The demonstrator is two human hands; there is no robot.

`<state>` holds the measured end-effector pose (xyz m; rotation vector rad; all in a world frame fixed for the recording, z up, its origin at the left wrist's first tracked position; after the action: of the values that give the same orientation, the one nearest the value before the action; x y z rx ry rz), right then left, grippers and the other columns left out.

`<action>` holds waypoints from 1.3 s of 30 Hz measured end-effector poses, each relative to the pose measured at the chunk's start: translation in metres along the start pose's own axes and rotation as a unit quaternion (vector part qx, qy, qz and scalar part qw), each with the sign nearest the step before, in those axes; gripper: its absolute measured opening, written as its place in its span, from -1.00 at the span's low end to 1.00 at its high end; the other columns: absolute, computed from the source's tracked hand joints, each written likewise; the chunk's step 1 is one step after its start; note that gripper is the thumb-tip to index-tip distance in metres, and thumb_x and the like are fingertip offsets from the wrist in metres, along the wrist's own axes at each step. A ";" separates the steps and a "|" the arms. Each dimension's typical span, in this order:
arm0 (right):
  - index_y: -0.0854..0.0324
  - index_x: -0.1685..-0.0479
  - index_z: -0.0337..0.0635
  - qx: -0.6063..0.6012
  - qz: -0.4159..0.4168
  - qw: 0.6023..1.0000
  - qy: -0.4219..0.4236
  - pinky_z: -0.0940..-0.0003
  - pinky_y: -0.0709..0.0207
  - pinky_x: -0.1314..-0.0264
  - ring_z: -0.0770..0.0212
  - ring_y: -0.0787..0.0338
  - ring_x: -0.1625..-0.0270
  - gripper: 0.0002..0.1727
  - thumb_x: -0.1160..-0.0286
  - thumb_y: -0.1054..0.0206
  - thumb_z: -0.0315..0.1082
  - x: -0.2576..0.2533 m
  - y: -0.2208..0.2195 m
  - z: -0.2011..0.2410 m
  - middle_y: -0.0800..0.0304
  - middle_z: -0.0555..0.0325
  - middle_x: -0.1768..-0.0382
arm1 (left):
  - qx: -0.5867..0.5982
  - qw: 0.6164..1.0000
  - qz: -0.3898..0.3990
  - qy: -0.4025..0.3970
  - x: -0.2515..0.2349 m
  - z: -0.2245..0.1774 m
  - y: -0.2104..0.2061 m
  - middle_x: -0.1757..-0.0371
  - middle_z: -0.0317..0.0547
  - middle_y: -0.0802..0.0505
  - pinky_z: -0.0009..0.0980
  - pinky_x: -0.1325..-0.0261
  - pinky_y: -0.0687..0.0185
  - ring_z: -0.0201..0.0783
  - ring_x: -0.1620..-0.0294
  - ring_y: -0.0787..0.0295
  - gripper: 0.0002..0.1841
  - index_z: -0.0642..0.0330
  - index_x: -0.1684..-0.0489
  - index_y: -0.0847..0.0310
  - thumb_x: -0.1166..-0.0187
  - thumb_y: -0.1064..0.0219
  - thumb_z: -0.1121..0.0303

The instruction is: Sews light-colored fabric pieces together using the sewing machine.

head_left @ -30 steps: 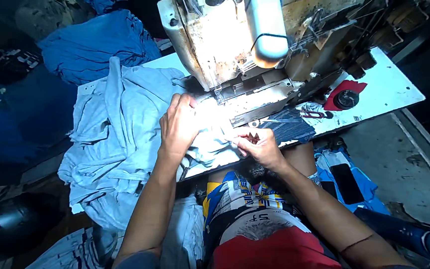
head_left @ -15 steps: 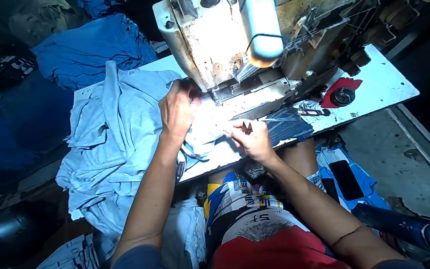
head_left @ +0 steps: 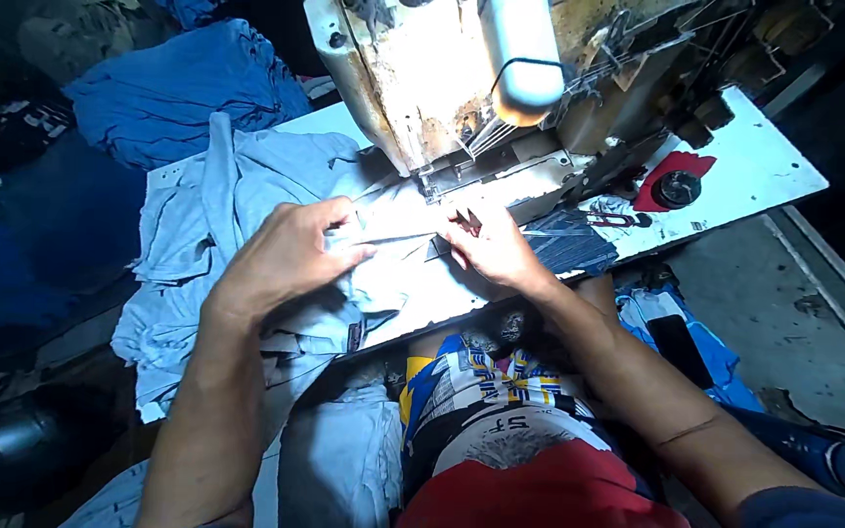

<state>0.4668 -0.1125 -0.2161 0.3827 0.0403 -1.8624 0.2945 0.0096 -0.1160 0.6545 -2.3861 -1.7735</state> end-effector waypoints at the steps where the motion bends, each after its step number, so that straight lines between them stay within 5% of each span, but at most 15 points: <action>1: -0.66 -0.01 -0.17 0.001 0.017 1.000 -0.002 0.35 -0.51 0.75 0.22 -0.56 0.71 -0.88 -0.69 -0.31 -0.34 -0.001 0.000 0.000 -0.69 0.07 0.49 | 0.008 1.000 -0.004 0.012 0.000 0.004 0.007 0.55 -0.38 -0.62 -0.26 0.49 -0.45 -0.40 0.54 -0.55 -0.69 -0.05 0.37 -0.57 -0.36 -0.53 -0.01; 6: -0.62 0.08 -0.32 -0.054 0.097 0.994 0.005 0.45 -0.58 0.61 0.32 -0.63 0.62 -0.90 -0.65 -0.31 -0.44 -0.027 -0.011 0.004 -0.70 0.10 0.46 | 0.130 0.991 -0.038 0.013 0.000 0.005 0.021 0.20 -0.41 -0.83 -0.37 -0.07 -0.75 -0.49 0.11 -0.78 -0.78 -0.03 0.13 -0.68 -0.45 -0.50 0.13; 10: -0.57 0.04 -0.35 -0.138 0.119 0.983 0.002 0.50 -0.52 0.65 0.33 -0.58 0.66 -0.90 -0.63 -0.33 -0.49 -0.021 -0.017 0.005 -0.67 0.08 0.50 | 0.173 0.983 -0.066 -0.018 0.000 -0.003 0.021 0.05 -0.32 -0.86 -0.35 -0.24 -0.75 -0.40 -0.02 -0.81 -0.74 0.07 0.01 -0.72 -0.34 -0.52 0.38; 15: -0.63 -0.24 -0.30 -0.130 0.061 0.989 0.038 0.50 -0.48 0.73 0.31 -0.53 0.71 -0.75 -0.68 -0.31 -0.46 -0.010 -0.014 0.011 -0.68 0.02 0.49 | 0.196 0.978 -0.054 -0.044 -0.003 -0.011 0.020 -0.02 -0.30 -0.84 -0.41 -0.22 -0.73 -0.38 -0.03 -0.78 -0.63 0.10 -0.07 -0.78 -0.25 -0.56 0.47; 22: -0.58 -0.02 -0.28 -0.136 0.070 0.987 0.043 0.50 -0.38 0.80 0.30 -0.44 0.77 -0.89 -0.65 -0.33 -0.46 0.005 -0.010 0.006 -0.55 0.03 0.61 | 0.191 0.980 -0.047 -0.030 -0.001 -0.015 0.022 0.03 -0.37 -0.86 -0.41 -0.14 -0.73 -0.41 0.02 -0.78 -0.69 0.00 -0.07 -0.82 -0.38 -0.56 0.23; 28: -0.66 0.05 -0.29 -0.076 0.086 0.993 0.036 0.44 -0.50 0.71 0.30 -0.56 0.71 -0.90 -0.64 -0.32 -0.44 0.015 -0.013 0.019 -0.63 0.10 0.62 | 0.102 0.992 -0.049 -0.054 0.007 -0.049 0.012 0.27 -0.46 -0.77 -0.58 0.24 -0.55 -0.57 0.31 -0.61 -0.81 -0.02 0.10 -0.86 -0.41 -0.52 0.21; 31: -0.72 0.05 -0.28 -0.061 0.078 0.995 0.023 0.44 -0.56 0.58 0.35 -0.60 0.64 -0.86 -0.68 -0.30 -0.40 0.037 -0.016 0.009 -0.66 0.17 0.62 | 0.048 0.993 -0.059 -0.086 0.016 -0.067 -0.006 0.30 -0.49 -0.82 -0.34 0.02 -0.58 -0.49 0.23 -0.66 -0.79 -0.09 0.20 -0.89 -0.39 -0.53 0.07; 34: -0.79 0.09 -0.33 -0.092 0.040 0.995 0.007 0.55 -0.58 0.50 0.48 -0.62 0.60 -0.82 -0.68 -0.32 -0.40 0.057 -0.018 -0.002 -0.70 0.25 0.61 | -0.047 0.991 -0.087 -0.094 0.018 -0.069 -0.045 0.02 -0.25 -0.84 -0.04 -0.26 -0.49 -0.21 -0.06 -0.69 -0.41 -0.10 -0.14 -0.84 -0.27 -0.53 -0.28; 36: -0.78 0.09 -0.39 -0.115 0.023 0.993 0.014 0.58 -0.59 0.48 0.49 -0.63 0.58 -0.83 -0.66 -0.32 -0.46 0.063 -0.019 -0.003 -0.71 0.25 0.59 | -0.103 0.985 -0.085 -0.113 0.019 -0.066 -0.075 -0.15 -0.09 -0.76 0.07 -0.29 -0.39 -0.03 -0.20 -0.62 -0.45 -0.12 -0.33 -0.77 -0.34 -0.43 -0.08; 39: -0.79 0.14 -0.39 -0.135 0.001 0.991 0.005 0.58 -0.58 0.50 0.49 -0.63 0.59 -0.85 -0.63 -0.36 -0.46 0.065 -0.017 -0.003 -0.73 0.24 0.60 | -0.131 0.971 -0.132 -0.152 0.023 -0.060 -0.088 -0.16 -0.04 -0.84 0.11 -0.29 -0.34 0.06 -0.21 -0.66 -0.75 -0.05 0.01 -0.89 -0.42 -0.35 0.32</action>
<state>0.4345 -0.1659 -0.2402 0.2038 0.2960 -1.8233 0.3176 -0.0728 -0.1829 0.7391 -2.2587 -2.4061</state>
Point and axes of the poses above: each hand's wrist, its own x-axis away from the middle knuckle, its own y-axis out of the back of the hand, z = x × y, the point moved 9 cm from there along -x, towards the middle knuckle
